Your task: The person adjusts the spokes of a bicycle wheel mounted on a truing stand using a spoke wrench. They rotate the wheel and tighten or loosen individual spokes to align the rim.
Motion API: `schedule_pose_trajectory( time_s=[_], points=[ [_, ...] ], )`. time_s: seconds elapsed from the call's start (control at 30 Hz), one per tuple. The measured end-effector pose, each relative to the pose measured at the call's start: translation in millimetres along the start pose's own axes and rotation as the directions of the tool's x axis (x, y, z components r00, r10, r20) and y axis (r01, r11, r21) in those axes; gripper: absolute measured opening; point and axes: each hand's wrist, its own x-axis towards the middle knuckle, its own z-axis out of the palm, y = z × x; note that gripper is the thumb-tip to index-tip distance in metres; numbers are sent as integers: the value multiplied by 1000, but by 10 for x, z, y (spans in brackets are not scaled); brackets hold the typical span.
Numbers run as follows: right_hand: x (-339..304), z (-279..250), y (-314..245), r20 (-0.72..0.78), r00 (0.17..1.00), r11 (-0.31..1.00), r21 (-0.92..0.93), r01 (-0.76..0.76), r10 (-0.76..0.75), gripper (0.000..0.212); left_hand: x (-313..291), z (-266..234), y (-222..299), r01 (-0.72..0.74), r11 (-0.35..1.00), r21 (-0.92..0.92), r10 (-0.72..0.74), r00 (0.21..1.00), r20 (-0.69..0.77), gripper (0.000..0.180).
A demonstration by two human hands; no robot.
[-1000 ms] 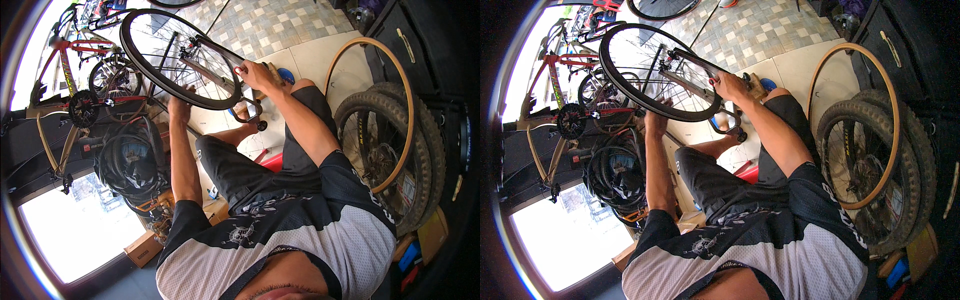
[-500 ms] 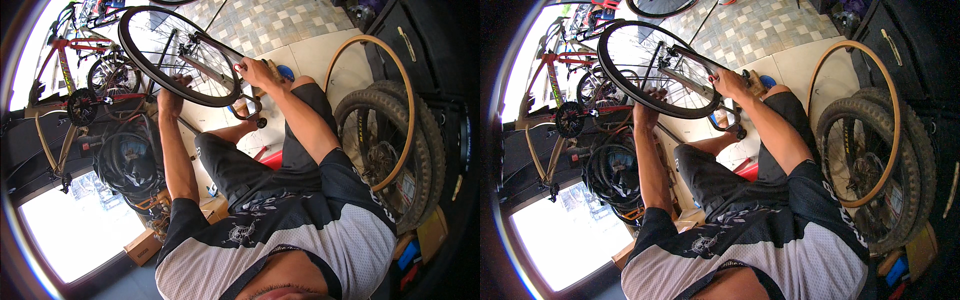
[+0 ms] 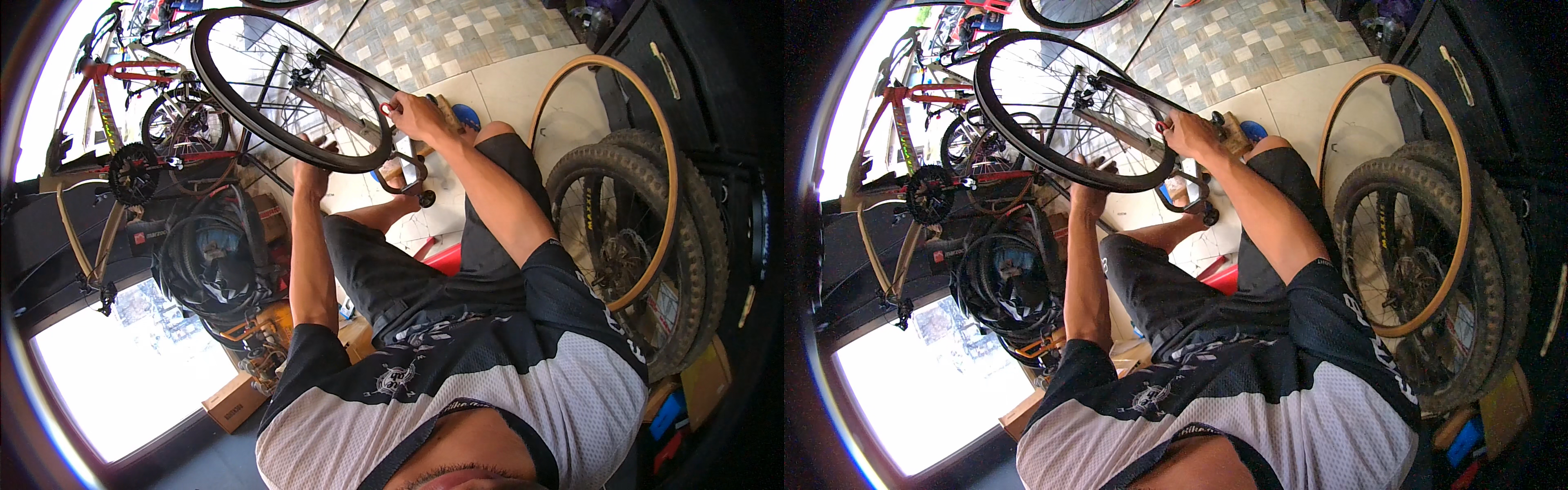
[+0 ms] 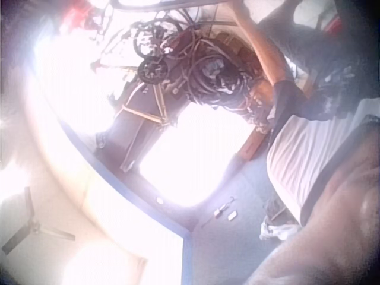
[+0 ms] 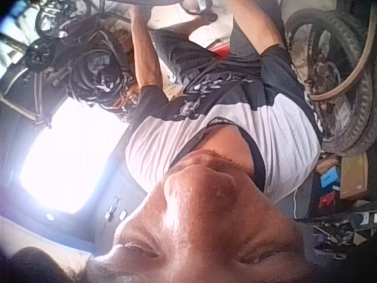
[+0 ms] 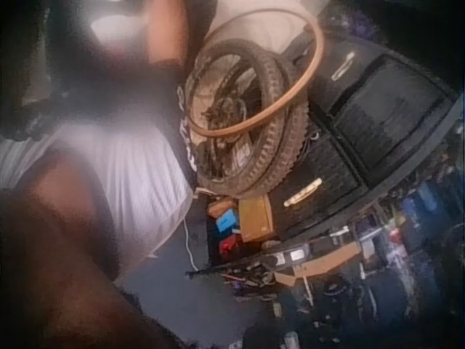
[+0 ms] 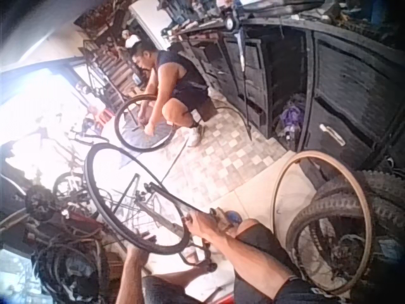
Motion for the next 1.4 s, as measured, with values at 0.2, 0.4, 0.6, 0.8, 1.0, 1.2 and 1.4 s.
schedule_pose_trajectory(
  time_s=[0.2, 0.4, 0.6, 0.8, 1.0, 1.2, 1.4],
  points=[
    [9, 15, 27, -12, 1000, 1000, 2, 7, -7, 26, -73, 41, 132, 28, 1000, -1, -28, 995, 100, 73],
    [-8, -44, 2, 28, 1000, 1000, 22, -5, 4, 26, -129, -37, 805, -201, 974, -105, 205, 978, 28, 33],
    [-27, -75, 15, 31, 999, 1000, -7, -14, 14, 26, -216, 5, 1093, -380, 903, -198, 370, 925, -86, 52],
    [-4, -22, 19, 14, 1000, 1000, 7, -6, 6, 25, -45, -209, 693, -271, 950, -156, 265, 963, -55, 62],
    [-4, 11, -9, 5, 1000, 999, 33, 26, -26, 27, -12, -358, 355, -238, 957, -163, 237, 971, -27, 60],
    [2, -10, 36, 6, 1000, 1000, 15, 10, -10, 27, -64, -201, 272, -177, 978, -108, 168, 982, -84, 53],
    [18, 18, 25, 12, 1000, 1000, 6, 10, -10, 27, -75, -254, 234, -177, 976, -130, 167, 982, -84, 53]
  ],
)
